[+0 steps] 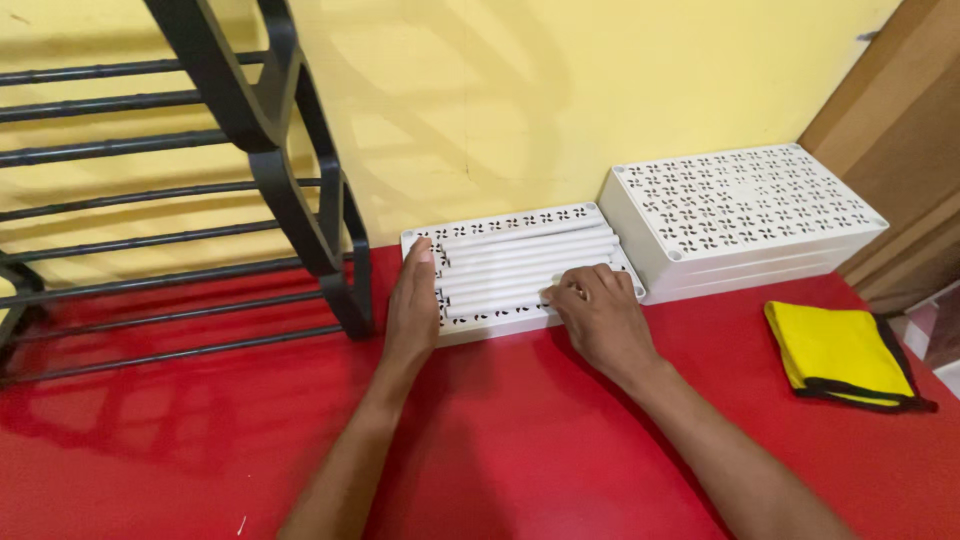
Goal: The person disassembles a white plastic three-tier shelf by removing the top tray and then pulling out the vertical support poles one by one. The person then stacks the trays and places the poles inside the bottom tray. Finally, the person moves a black metal rack aside.
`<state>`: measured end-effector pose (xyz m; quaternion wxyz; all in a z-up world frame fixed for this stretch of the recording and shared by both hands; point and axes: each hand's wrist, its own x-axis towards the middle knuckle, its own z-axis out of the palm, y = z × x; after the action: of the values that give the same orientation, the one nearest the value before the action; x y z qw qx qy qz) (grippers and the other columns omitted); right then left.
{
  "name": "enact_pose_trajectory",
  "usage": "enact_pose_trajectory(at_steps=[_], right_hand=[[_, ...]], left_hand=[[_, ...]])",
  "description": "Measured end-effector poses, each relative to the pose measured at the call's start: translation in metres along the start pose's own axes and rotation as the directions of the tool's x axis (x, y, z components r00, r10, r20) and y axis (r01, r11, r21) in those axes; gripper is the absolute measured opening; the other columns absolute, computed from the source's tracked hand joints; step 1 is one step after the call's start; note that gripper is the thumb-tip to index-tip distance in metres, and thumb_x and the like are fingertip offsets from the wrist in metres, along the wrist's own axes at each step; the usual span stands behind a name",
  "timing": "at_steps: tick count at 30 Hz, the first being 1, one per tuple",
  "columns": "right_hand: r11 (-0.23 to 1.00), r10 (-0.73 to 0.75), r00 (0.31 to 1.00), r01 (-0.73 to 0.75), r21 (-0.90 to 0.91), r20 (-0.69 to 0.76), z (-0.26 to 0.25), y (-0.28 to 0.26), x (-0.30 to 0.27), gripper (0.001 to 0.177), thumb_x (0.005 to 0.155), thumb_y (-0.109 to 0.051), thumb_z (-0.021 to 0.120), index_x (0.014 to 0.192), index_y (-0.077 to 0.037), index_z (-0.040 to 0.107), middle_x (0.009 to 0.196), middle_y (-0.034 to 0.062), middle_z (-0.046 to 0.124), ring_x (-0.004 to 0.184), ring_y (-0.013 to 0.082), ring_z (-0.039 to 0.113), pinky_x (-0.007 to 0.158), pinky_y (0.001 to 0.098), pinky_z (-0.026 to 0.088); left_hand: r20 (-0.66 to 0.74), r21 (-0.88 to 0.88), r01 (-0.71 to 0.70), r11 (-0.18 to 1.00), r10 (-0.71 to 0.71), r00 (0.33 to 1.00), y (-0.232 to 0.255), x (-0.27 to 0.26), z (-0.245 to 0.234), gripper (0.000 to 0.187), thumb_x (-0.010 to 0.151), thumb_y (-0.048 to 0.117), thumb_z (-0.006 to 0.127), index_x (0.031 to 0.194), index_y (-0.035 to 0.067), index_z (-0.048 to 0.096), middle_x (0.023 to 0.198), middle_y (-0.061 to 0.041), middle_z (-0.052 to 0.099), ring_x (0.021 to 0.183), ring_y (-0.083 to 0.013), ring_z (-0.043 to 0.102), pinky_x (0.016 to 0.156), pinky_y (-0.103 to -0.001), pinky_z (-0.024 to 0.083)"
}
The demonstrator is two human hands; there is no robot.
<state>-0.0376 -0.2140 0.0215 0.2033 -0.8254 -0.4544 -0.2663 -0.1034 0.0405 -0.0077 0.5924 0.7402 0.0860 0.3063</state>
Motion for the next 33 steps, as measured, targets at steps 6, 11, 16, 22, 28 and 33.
enact_pose_trajectory(at_steps=[6, 11, 16, 22, 28, 33], right_hand=[[0.999, 0.034, 0.999, -0.035, -0.04, -0.026, 0.005, 0.005, -0.003, 0.033, 0.079, 0.001, 0.067, 0.108, -0.014, 0.073, 0.107, 0.0051, 0.064, 0.104, 0.026, 0.059, 0.084, 0.0415, 0.044], [0.993, 0.113, 0.986, -0.117, -0.028, -0.126, 0.004, 0.019, -0.006, 0.037, 0.082, -0.002, 0.067, 0.118, -0.009, 0.068, 0.12, 0.0124, 0.061, 0.116, 0.0315, 0.055, 0.098, 0.0495, 0.044], [0.957, 0.279, 0.948, -0.261, 0.127, -0.154, 0.011, 0.04, 0.003, 0.057, 0.092, -0.018, 0.068, 0.14, 0.005, 0.049, 0.149, 0.0345, 0.042, 0.14, 0.0518, 0.035, 0.112, 0.0565, 0.032], [0.908, 0.36, 0.928, -0.372, 0.195, 0.094, 0.018, 0.06, 0.039, 0.062, 0.099, -0.034, 0.068, 0.141, 0.007, 0.047, 0.147, 0.0358, 0.042, 0.146, 0.0472, 0.032, 0.116, 0.053, 0.031], [0.71, 0.562, 0.792, -0.61, 0.353, 0.238, 0.019, 0.063, 0.057, 0.062, 0.088, -0.032, 0.065, 0.139, -0.001, 0.05, 0.145, 0.0207, 0.056, 0.109, 0.033, 0.073, 0.095, 0.0418, 0.057], [0.831, 0.461, 0.882, -0.467, 0.302, 0.096, 0.017, 0.07, 0.057, 0.053, 0.092, -0.029, 0.069, 0.135, 0.0, 0.057, 0.135, 0.0223, 0.063, 0.113, 0.0357, 0.067, 0.095, 0.0441, 0.054]], left_hand=[[0.115, -0.256, 0.164, 0.953, -0.139, 0.984, 0.004, 0.003, 0.011, 0.071, 0.104, 0.051, 0.03, 0.155, 0.001, 0.039, 0.165, -0.014, 0.037, 0.154, -0.0247, 0.03, 0.123, -0.035, 0.021], [0.13, -0.23, 0.174, 0.958, -0.147, 0.981, 0.01, -0.001, 0.017, 0.073, 0.104, 0.052, 0.029, 0.156, 0.002, 0.038, 0.166, -0.014, 0.034, 0.154, -0.0247, 0.028, 0.123, -0.035, 0.02], [0.132, -0.221, 0.118, 0.968, -0.09, 0.987, 0.014, -0.001, 0.016, 0.073, 0.105, 0.051, 0.027, 0.157, 0.002, 0.033, 0.169, -0.014, 0.029, 0.157, -0.0242, 0.022, 0.125, -0.035, 0.017], [0.126, -0.224, 0.124, 0.967, -0.098, 0.987, 0.016, 0.002, 0.016, 0.073, 0.104, 0.051, 0.026, 0.158, 0.002, 0.033, 0.169, -0.014, 0.029, 0.157, -0.0244, 0.023, 0.125, -0.035, 0.017], [0.134, -0.178, 0.123, 0.976, -0.1, 0.986, 0.01, 0.003, 0.014, 0.075, 0.104, 0.054, 0.024, 0.159, 0.003, 0.031, 0.17, -0.013, 0.026, 0.158, -0.0237, 0.02, 0.125, -0.036, 0.015], [0.131, -0.221, 0.135, 0.966, -0.108, 0.985, 0.004, 0.002, 0.014, 0.076, 0.104, 0.055, 0.027, 0.159, 0.002, 0.028, 0.17, -0.013, 0.025, 0.159, -0.0232, 0.018, 0.126, -0.036, 0.013]])
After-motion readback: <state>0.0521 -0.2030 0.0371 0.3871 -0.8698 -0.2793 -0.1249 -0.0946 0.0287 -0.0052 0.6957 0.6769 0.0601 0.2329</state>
